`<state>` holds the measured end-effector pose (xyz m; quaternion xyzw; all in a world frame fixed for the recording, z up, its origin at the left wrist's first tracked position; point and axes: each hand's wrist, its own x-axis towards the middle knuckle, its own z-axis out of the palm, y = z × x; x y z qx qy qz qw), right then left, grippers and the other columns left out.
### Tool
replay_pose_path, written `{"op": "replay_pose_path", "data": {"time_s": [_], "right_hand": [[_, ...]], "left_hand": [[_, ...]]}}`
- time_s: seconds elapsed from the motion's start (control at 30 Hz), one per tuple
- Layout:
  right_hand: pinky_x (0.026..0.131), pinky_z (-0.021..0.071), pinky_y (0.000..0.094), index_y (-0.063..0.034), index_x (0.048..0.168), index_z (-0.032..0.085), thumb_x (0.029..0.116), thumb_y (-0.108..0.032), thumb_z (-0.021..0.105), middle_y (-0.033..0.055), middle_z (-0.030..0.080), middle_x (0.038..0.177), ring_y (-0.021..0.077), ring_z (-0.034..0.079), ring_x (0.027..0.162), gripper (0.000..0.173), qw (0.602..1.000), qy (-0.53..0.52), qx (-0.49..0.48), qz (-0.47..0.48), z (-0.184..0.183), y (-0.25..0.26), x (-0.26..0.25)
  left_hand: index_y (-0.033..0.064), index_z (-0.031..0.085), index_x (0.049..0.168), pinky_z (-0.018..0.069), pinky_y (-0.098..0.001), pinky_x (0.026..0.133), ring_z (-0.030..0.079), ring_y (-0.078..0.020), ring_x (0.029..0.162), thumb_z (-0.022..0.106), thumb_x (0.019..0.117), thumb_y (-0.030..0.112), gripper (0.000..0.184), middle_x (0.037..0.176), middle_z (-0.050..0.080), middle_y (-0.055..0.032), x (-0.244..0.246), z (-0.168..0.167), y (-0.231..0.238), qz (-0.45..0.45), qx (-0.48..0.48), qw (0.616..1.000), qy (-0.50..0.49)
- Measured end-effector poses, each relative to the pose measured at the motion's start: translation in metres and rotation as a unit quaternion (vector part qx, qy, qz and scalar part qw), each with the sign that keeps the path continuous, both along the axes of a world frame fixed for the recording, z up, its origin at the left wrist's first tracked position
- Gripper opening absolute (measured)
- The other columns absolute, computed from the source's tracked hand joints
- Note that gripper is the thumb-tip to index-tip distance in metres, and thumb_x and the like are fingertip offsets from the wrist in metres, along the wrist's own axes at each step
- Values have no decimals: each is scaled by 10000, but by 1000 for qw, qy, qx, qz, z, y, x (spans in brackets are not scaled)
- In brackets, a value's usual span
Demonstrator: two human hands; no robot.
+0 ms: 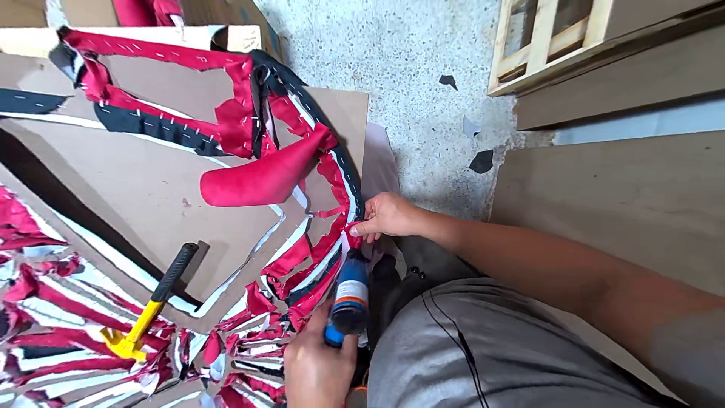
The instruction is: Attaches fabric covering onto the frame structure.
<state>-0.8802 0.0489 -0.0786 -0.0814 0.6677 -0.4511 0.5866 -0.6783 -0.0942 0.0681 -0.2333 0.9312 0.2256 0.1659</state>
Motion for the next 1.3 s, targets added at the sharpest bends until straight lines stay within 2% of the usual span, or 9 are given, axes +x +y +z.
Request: {"op": "replay_pose_path", "data": {"time_s": [0.23,0.37,0.57,0.63,0.7,0.8,0.93,1.13,1.3], "right_hand": [[672,599,410,-11,947,704,965,-499,684,88,719,761,187,695,640,489,995,90,32,38,2,-12,-17],[686,595,459,-6,961,678,1056,-575,448,118,700,769,233,702,676,621,993,116,10,8,3,0,-11],[739,624,413,-4,1082,695,1086,-522,413,102,751,893,203,739,757,590,1000,20,11,19,9,34,23],[769,627,402,-6,1103,683,1084,-483,458,98,753,933,195,746,802,528,997,-25,-9,76,13,32,50],[831,620,416,5,1129,667,1079,-443,501,112,753,1001,208,749,883,480,990,-81,-39,110,16,20,82],[883,606,430,60,1154,644,1056,-449,551,172,742,1053,251,746,949,527,980,-172,-34,96,17,-7,133],[904,596,456,88,1151,638,1000,-559,595,201,740,1059,285,748,960,665,981,-178,50,59,15,-29,173],[859,627,454,34,1128,648,993,-369,668,146,742,1029,237,745,939,425,966,-155,26,-203,13,-42,215],[748,606,419,-18,974,682,983,-333,653,101,718,852,193,713,787,316,972,-73,40,-219,0,-42,227]], "left_hand": [[92,764,1002,560,-546,645,715,-275,698,705,856,315,273,741,718,-86,-37,-22,13,61,-34,996,-56],[112,727,911,538,-522,655,675,-241,694,744,898,339,228,713,672,-59,-49,-13,3,107,2,989,-103],[28,694,986,587,-416,542,659,-156,537,732,901,372,356,653,671,-25,33,6,-34,332,51,942,13],[4,662,1126,589,-475,614,688,-217,629,737,921,361,419,758,696,-90,69,5,-56,365,1,931,-1],[-25,559,1354,538,-633,827,693,-380,915,736,934,315,569,1029,695,-238,94,-4,-77,345,-34,937,-41],[-9,378,1548,453,-691,1011,608,-495,1198,703,952,216,715,1313,603,-328,116,-32,-99,298,-71,948,-83],[-52,517,1450,415,-665,1075,483,-534,1336,714,930,261,638,1440,491,-352,137,-54,-85,192,-136,972,-23],[33,561,1456,322,-621,1198,399,-414,1468,694,851,632,861,1554,457,-232,170,-102,-28,-5,-55,995,88],[9,498,1502,271,-598,1231,337,-401,1510,734,800,541,912,1617,389,-195,181,-127,-19,-32,-65,987,142]]}}
